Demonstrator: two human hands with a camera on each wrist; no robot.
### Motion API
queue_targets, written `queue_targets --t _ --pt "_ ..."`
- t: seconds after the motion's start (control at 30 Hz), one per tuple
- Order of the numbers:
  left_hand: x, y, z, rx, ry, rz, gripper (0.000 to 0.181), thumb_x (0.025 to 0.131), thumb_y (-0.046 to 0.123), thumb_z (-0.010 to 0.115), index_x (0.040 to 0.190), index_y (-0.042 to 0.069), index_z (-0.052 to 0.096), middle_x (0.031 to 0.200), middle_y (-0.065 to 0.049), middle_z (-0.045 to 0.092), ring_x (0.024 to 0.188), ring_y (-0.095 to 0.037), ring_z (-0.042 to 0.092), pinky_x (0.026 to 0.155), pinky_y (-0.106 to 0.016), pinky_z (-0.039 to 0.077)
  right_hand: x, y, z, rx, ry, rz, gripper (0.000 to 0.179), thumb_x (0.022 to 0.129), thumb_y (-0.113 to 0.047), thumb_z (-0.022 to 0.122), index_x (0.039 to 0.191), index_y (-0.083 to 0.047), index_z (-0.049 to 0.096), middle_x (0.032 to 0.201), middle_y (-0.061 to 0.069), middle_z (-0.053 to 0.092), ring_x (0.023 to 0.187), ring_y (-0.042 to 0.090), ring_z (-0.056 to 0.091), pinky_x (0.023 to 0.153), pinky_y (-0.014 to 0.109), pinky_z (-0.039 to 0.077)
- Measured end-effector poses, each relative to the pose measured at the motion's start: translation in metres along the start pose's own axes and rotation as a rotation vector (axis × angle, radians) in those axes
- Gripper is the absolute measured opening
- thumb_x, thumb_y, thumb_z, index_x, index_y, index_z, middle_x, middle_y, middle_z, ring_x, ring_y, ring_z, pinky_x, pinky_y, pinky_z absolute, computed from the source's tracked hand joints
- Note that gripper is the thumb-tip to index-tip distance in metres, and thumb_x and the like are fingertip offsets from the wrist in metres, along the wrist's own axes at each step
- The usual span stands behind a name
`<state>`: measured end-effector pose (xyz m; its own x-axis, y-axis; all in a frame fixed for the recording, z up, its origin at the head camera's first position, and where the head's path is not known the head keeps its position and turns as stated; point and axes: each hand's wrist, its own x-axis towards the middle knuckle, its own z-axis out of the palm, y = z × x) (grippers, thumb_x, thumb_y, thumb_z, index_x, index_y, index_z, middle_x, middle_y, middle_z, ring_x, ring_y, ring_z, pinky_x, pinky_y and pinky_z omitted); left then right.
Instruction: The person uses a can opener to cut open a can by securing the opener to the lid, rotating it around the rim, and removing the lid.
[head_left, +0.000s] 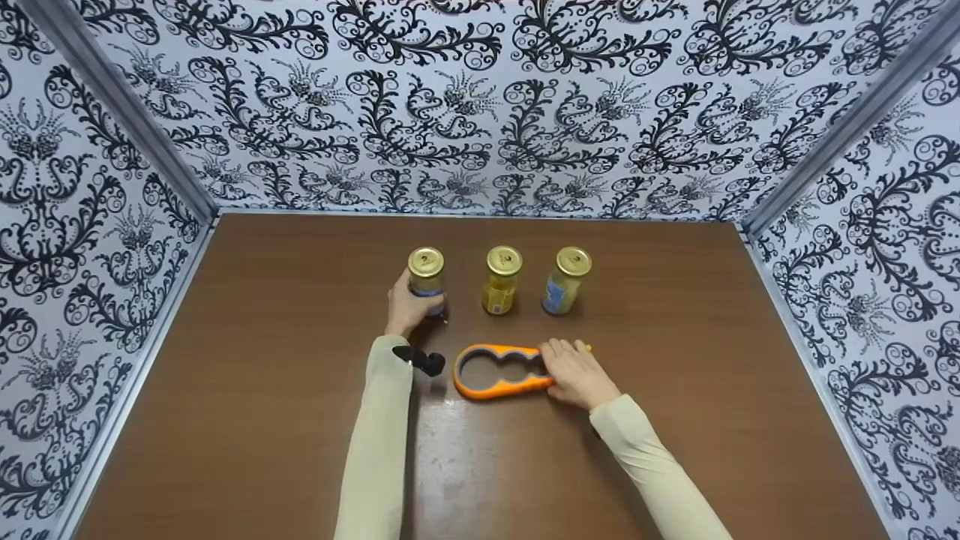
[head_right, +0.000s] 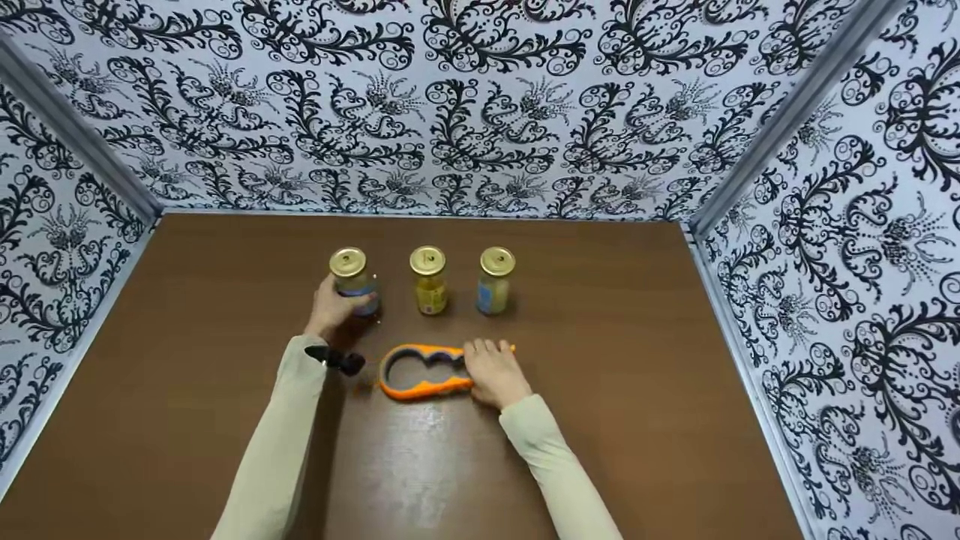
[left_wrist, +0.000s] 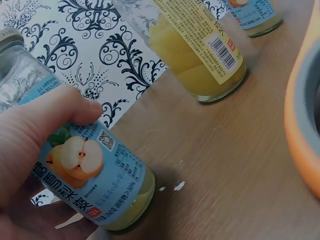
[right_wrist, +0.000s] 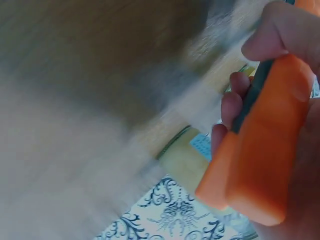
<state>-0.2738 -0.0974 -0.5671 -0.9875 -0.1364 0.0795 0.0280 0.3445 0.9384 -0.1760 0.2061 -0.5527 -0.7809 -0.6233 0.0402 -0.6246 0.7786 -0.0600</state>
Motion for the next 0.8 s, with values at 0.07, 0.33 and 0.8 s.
queue_targets --t 0.07,0.33,0.8 --pt "-0.002 0.001 -0.002 0.0 -0.014 -0.011 0.06 0.071 0.004 0.081 0.125 0.0 0.055 0.116 -0.018 0.063 0.108 -0.034 0.057 0.094 -0.047 0.043 -0.003 0.003 0.001 -0.018 0.041 -0.012 0.058 0.065 -0.013 0.085 0.11 0.003 0.052 0.098 0.017 0.056 0.091 0.037 0.055 0.076 0.048 0.041" --pt "-0.008 0.004 -0.009 0.012 -0.044 0.021 0.055 0.068 0.0 0.082 0.117 -0.001 0.059 0.11 -0.019 0.065 0.104 -0.035 0.06 0.093 -0.046 0.045 -0.009 0.015 -0.008 0.068 0.073 0.063 0.063 0.066 -0.014 0.084 0.118 0.006 0.053 0.105 0.019 0.057 0.097 0.038 0.055 0.078 0.049 0.039" --pt "-0.02 0.016 -0.014 0.009 -0.121 0.057 0.054 0.066 -0.003 0.081 0.116 -0.001 0.06 0.107 -0.018 0.066 0.099 -0.034 0.062 0.089 -0.046 0.047 -0.009 0.032 -0.06 0.134 0.283 0.107 0.066 0.063 -0.015 0.085 0.119 0.005 0.056 0.105 0.019 0.061 0.095 0.037 0.057 0.079 0.052 0.045"
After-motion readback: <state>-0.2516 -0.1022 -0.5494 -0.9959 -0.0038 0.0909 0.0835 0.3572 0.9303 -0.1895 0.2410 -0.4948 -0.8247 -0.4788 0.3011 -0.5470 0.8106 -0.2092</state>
